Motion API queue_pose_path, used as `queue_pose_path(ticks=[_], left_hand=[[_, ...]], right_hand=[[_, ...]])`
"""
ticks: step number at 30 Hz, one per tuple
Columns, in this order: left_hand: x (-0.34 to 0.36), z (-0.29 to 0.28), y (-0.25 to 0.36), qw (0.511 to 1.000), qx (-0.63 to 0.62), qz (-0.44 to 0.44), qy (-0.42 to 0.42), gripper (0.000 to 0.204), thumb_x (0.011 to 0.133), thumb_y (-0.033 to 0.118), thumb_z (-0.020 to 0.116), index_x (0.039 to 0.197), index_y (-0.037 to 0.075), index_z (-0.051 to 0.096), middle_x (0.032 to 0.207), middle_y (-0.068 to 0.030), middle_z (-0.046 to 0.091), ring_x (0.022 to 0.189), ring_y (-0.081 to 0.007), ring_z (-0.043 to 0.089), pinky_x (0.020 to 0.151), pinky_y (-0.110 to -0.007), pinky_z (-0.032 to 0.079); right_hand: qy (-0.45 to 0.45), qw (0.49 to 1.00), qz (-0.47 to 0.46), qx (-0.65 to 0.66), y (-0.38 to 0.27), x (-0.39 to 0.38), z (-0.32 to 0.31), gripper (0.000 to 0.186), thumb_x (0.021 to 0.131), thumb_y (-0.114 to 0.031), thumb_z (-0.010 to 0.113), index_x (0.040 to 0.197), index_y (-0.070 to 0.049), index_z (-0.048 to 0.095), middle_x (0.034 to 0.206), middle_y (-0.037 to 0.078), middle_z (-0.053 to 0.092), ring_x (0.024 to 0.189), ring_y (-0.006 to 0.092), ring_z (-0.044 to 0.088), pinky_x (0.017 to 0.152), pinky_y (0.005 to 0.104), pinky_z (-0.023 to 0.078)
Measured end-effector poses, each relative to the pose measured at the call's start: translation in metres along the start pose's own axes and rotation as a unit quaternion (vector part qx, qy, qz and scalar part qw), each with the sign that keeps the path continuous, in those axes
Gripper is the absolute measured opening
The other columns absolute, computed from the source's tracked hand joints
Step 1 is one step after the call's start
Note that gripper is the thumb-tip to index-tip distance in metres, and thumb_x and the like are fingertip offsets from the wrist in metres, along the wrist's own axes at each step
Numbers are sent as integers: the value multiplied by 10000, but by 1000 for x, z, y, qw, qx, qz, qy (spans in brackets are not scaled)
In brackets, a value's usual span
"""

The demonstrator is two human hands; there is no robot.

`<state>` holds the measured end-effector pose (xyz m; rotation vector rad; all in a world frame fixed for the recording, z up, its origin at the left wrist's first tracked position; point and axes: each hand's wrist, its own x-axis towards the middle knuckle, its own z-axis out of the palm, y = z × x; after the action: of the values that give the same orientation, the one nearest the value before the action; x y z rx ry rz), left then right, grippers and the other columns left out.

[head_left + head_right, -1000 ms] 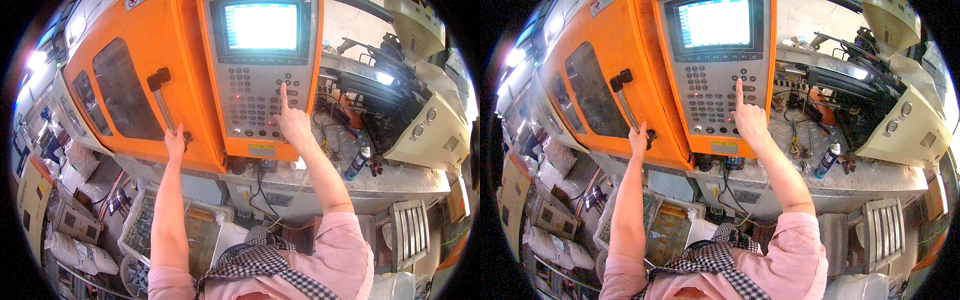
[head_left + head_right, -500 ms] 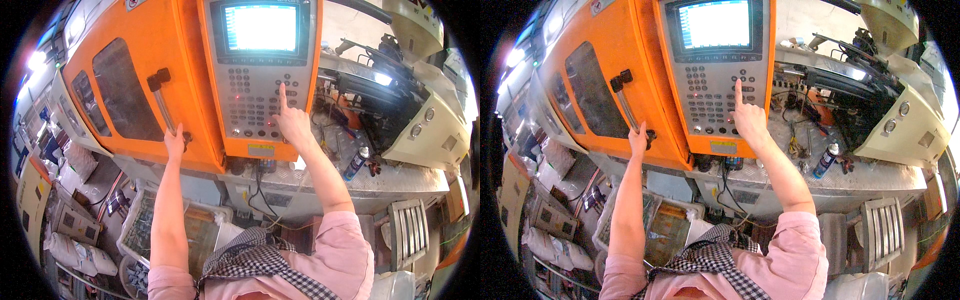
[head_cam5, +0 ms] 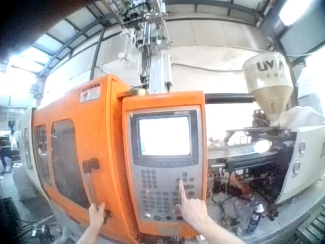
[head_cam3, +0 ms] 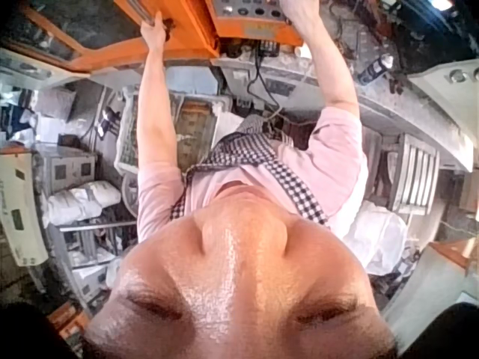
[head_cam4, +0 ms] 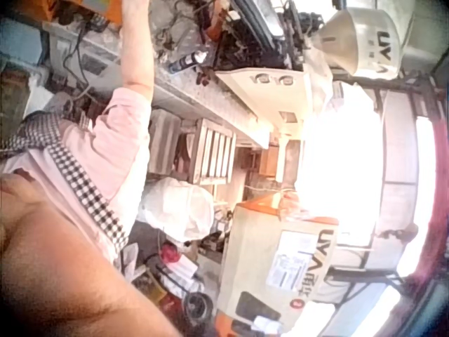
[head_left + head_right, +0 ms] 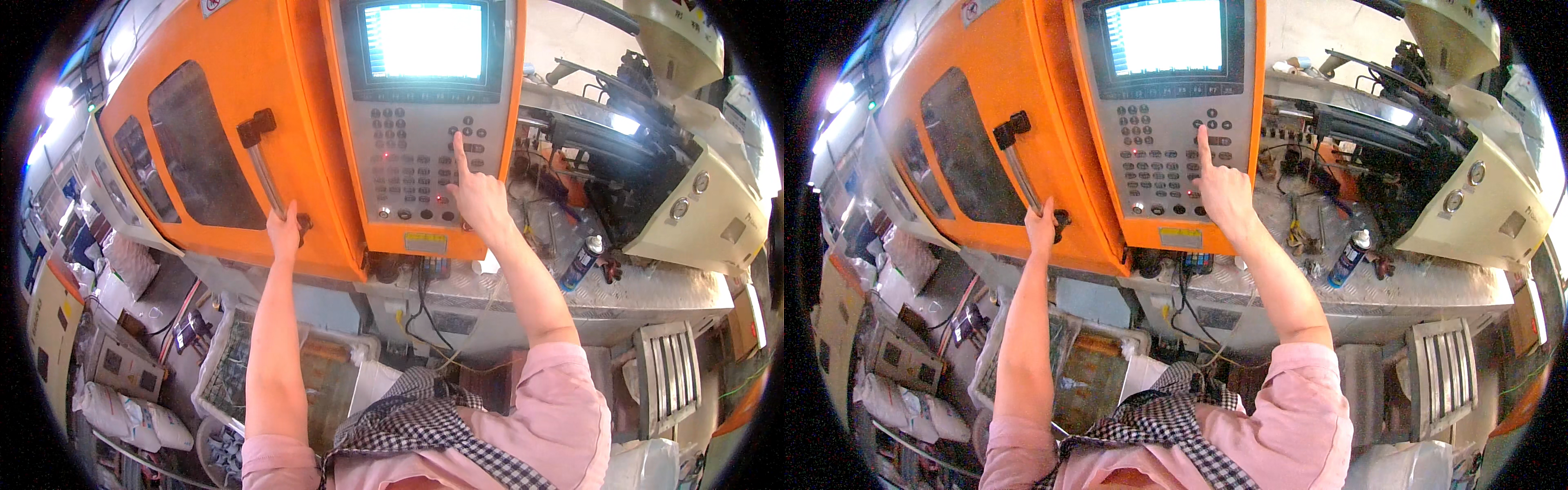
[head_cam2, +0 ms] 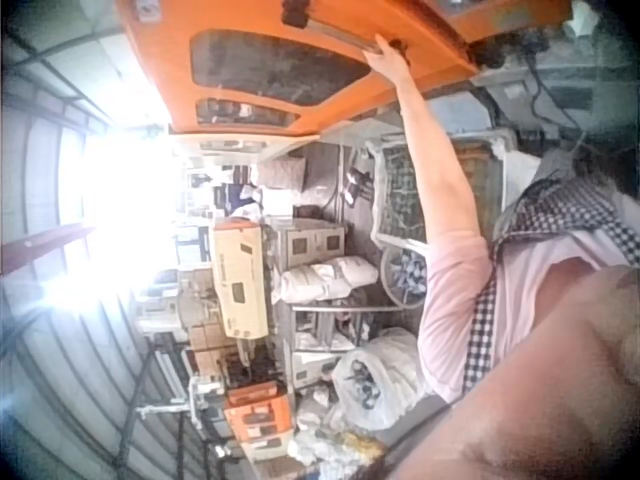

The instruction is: The person wipes plastic components with a cloth, sorts them into bins, and operates an injection molding machine to produce more parts.

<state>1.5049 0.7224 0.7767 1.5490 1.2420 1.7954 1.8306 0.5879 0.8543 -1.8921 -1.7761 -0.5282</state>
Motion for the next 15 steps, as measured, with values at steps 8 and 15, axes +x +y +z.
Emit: queue_pose_path(ticks=[8,15], left_hand=[[1,0,-5,1000,-13,12,1,236,870,201,603,766,24,487,510,-8,458,425,-90,431,391,-265,324],[1,1,-4,1000,-15,5,1,218,873,191,601,776,28,495,515,-1,454,430,-88,423,396,-264,323]], right_hand=[[-3,1000,26,1,-9,0,-5,931,797,-248,639,1441,-105,-18,607,180,615,567,345,622,553,398,511],[9,999,32,-13,2,4,0,944,797,-254,641,1437,-79,-32,586,180,605,548,344,617,549,399,505]])
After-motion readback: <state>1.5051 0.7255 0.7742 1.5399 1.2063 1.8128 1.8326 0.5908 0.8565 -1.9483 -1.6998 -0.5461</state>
